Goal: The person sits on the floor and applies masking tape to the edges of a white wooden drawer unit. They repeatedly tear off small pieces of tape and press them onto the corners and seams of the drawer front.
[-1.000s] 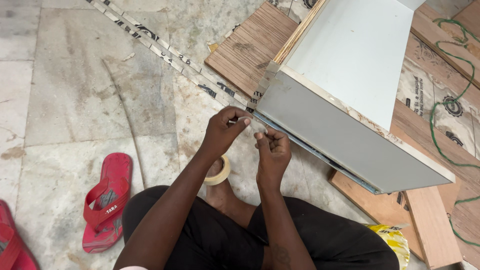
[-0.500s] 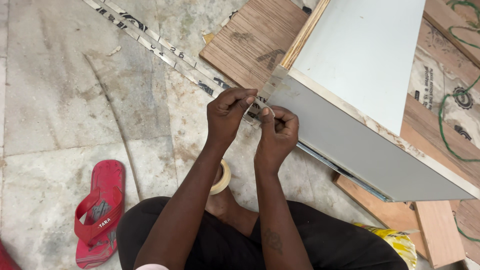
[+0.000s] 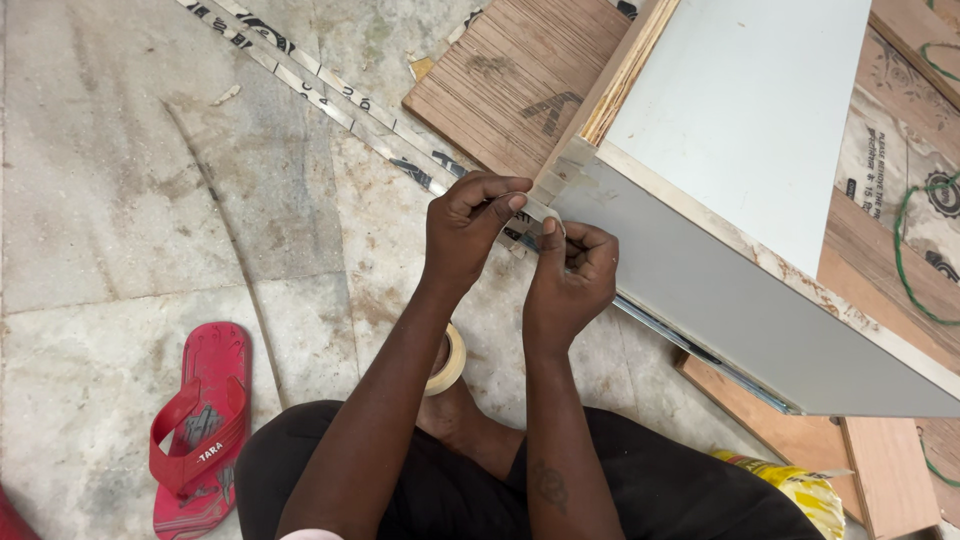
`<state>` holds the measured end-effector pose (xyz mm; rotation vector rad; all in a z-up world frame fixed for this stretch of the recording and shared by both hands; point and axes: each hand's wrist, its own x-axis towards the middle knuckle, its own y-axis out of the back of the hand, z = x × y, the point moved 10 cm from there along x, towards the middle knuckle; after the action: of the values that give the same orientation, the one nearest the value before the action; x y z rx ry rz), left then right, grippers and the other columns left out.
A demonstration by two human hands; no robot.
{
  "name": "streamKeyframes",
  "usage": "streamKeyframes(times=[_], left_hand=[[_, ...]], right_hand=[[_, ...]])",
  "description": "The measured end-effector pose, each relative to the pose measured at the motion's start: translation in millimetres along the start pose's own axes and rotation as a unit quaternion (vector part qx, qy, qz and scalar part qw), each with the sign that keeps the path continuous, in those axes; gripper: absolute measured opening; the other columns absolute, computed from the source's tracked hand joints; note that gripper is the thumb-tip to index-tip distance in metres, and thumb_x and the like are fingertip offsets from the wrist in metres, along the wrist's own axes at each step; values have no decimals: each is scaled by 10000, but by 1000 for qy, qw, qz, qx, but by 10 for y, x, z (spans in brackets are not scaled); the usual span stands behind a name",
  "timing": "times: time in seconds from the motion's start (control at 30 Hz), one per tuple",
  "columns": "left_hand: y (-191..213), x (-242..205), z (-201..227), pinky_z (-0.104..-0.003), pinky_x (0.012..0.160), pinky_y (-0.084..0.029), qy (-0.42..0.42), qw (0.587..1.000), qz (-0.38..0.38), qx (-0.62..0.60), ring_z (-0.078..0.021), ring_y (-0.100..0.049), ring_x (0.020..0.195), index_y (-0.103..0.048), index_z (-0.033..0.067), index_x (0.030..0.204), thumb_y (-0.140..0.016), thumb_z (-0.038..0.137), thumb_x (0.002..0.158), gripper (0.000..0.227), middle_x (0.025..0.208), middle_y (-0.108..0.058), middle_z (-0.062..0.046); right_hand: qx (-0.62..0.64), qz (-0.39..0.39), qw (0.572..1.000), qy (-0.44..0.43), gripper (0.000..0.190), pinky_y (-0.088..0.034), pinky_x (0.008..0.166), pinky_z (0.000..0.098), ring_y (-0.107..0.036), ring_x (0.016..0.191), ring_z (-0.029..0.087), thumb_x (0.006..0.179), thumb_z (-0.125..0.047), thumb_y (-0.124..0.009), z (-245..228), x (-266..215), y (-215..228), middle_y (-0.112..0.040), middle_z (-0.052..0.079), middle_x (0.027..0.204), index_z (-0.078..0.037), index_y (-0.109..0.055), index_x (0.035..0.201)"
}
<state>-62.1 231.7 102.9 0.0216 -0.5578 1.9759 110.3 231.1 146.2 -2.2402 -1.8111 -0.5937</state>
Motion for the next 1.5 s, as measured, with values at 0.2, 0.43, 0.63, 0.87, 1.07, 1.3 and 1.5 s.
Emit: streamKeyframes(times=[0.2,0.43,0.63,0.87,1.07,1.3,1.5], left_hand=[[4,11,6,-228,815,-556,-16,999,5,27,-77,-659,927,-767,26,1101,-759,27,945,156,1010,-703,-23],[47,36,-110,-243,830,-587,18,1000,14,-10,-70,-675,919,-749,20,1085,-744,62,956,136,1006,-719,-20],[44,54,-179,-251,818,-593,24,999,16,-39,-71,-661,884,-718,32,1075,-718,122,1001,116,953,-711,-1],[7,26,-176,-234,827,-566,24,998,1,-61,-62,-642,904,-707,30,1078,-706,83,1006,90,964,-692,0],[-1,28,-163,-225,827,-545,17,998,-1,-59,-59,-626,911,-704,23,1087,-707,65,1010,88,972,-682,1],[-19,64,-188,-233,826,-554,21,998,-4,-51,-63,-630,905,-712,24,1070,-709,80,1010,83,963,-686,3],[-52,123,-314,-249,858,-535,46,994,-46,-83,-70,-602,934,-694,46,1061,-717,122,1020,90,982,-678,4]], right_hand=[[-22,-10,999,29,193,-569,719,232,-670,801,94,1040,-113,-716,-19,-32,-22,-649,45,916,-23,-551,998],[-27,-2,999,25,192,-576,729,233,-688,812,92,1035,-113,-712,46,-48,-47,-649,48,931,-21,-546,1005],[-28,-6,999,38,181,-576,740,244,-679,817,99,1047,-96,-710,30,-62,-92,-655,57,933,-17,-553,1005],[-65,-1,996,63,175,-601,705,255,-724,807,119,1056,-111,-695,-68,-11,-78,-666,53,931,-23,-554,1000],[-118,15,990,75,186,-574,676,265,-708,754,123,1049,-121,-706,-110,-2,-71,-662,56,901,-20,-568,976],[-151,34,982,104,189,-574,667,264,-687,758,124,1046,-117,-717,-111,-17,-77,-647,57,922,-26,-567,975],[-175,57,977,112,207,-562,651,274,-659,742,127,1029,-125,-743,-116,-32,-77,-639,55,918,-23,-577,960]])
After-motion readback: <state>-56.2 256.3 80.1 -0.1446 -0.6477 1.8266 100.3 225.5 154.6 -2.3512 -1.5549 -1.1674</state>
